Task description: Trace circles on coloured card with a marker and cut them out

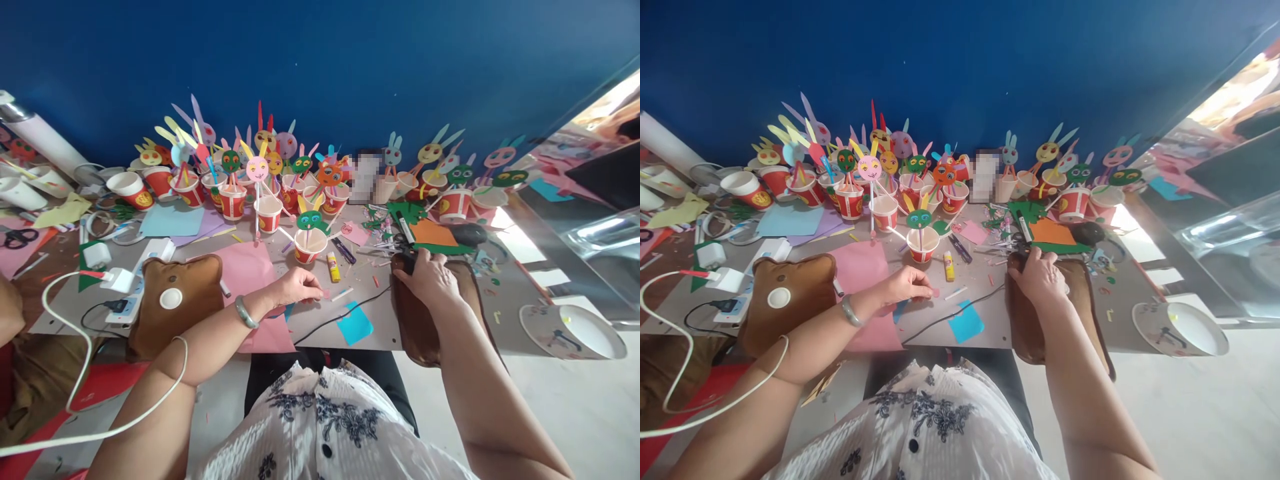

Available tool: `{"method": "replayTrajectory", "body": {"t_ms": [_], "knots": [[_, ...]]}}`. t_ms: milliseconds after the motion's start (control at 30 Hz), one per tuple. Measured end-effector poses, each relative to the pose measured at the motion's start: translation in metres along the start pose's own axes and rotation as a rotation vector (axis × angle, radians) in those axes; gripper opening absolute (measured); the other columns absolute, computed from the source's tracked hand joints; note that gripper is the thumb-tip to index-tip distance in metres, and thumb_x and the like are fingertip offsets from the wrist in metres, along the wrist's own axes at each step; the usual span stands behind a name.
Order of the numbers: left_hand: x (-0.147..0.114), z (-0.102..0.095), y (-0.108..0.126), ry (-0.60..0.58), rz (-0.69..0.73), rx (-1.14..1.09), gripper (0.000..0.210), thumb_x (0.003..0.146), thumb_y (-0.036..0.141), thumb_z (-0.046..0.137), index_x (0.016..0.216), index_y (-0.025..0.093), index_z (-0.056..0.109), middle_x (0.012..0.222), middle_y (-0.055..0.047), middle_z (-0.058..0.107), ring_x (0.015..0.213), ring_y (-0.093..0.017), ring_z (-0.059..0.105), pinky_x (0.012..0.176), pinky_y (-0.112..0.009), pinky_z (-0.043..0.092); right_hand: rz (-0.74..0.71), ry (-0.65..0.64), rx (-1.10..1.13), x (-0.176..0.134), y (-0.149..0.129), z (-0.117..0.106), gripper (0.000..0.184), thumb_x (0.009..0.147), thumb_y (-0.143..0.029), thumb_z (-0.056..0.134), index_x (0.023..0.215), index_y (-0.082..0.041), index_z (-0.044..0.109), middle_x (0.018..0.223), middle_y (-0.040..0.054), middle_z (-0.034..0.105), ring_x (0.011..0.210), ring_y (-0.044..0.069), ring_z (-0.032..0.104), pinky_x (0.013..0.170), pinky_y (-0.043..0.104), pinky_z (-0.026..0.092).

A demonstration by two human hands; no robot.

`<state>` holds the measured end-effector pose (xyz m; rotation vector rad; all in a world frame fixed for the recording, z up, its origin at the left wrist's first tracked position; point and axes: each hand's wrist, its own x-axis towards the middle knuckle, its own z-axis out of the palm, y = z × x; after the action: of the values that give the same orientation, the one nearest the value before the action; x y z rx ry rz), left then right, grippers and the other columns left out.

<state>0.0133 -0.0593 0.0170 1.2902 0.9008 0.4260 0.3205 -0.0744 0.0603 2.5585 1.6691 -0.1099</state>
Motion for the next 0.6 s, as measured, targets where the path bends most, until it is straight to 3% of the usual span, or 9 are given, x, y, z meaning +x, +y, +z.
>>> {"method": "replayTrajectory", "body": {"t_ms": [167, 300, 433, 533, 600], "knots": [[-0.001, 0.001, 0.0, -0.007, 0.002, -0.014, 0.028, 0.069, 0.038, 0.08, 0.068, 0.013, 0.069, 0.061, -0.001, 0.066, 0.055, -0.008, 0.052, 0.055, -0.023, 0.039, 0.015, -0.014, 0.013, -0.012, 0.006, -0.007, 0.053, 0.092, -0.027, 0.058, 0.134, 0.003, 0.047, 0.114, 0.034, 0.061, 0.1, 0.039, 0.067, 0.075, 0.039, 0.04], [-0.001, 0.001, 0.003, 0.002, 0.001, -0.029, 0.025, 0.069, 0.036, 0.079, 0.071, 0.012, 0.069, 0.061, 0.0, 0.065, 0.054, -0.008, 0.051, 0.054, -0.023, 0.039, 0.037, 0.059, 0.055, -0.028, 0.019, -0.008, 0.06, 0.091, -0.032, 0.055, 0.14, 0.001, 0.045, 0.116, 0.0336, 0.063, 0.101, 0.039, 0.066, 0.078, 0.043, 0.043], [-0.005, 0.0, 0.01, 0.005, 0.018, -0.042, 0.026, 0.072, 0.035, 0.077, 0.067, 0.013, 0.065, 0.06, 0.001, 0.06, 0.056, -0.008, 0.051, 0.056, -0.022, 0.041, 0.018, 0.398, 0.335, -0.045, 0.033, -0.005, 0.065, 0.08, -0.036, 0.063, 0.14, -0.013, 0.054, 0.121, 0.0225, 0.066, 0.106, 0.035, 0.065, 0.087, 0.047, 0.049], [-0.008, -0.001, 0.014, -0.004, 0.027, -0.035, 0.018, 0.073, 0.029, 0.074, 0.068, 0.013, 0.065, 0.061, 0.001, 0.061, 0.058, -0.008, 0.053, 0.057, -0.021, 0.041, 0.022, 0.726, 0.833, -0.055, 0.034, -0.014, 0.072, 0.062, -0.037, 0.07, 0.133, -0.022, 0.06, 0.109, 0.0126, 0.07, 0.081, 0.027, 0.066, 0.073, 0.045, 0.053], [-0.008, -0.002, 0.014, -0.002, 0.023, -0.03, 0.014, 0.073, 0.026, 0.071, 0.07, 0.013, 0.066, 0.061, 0.001, 0.062, 0.057, -0.008, 0.053, 0.056, -0.021, 0.041, -0.042, 0.839, 1.195, -0.062, 0.028, -0.024, 0.059, 0.06, -0.036, 0.066, 0.118, -0.026, 0.065, 0.106, 0.0102, 0.07, 0.068, 0.021, 0.06, 0.063, 0.042, 0.052]]}}
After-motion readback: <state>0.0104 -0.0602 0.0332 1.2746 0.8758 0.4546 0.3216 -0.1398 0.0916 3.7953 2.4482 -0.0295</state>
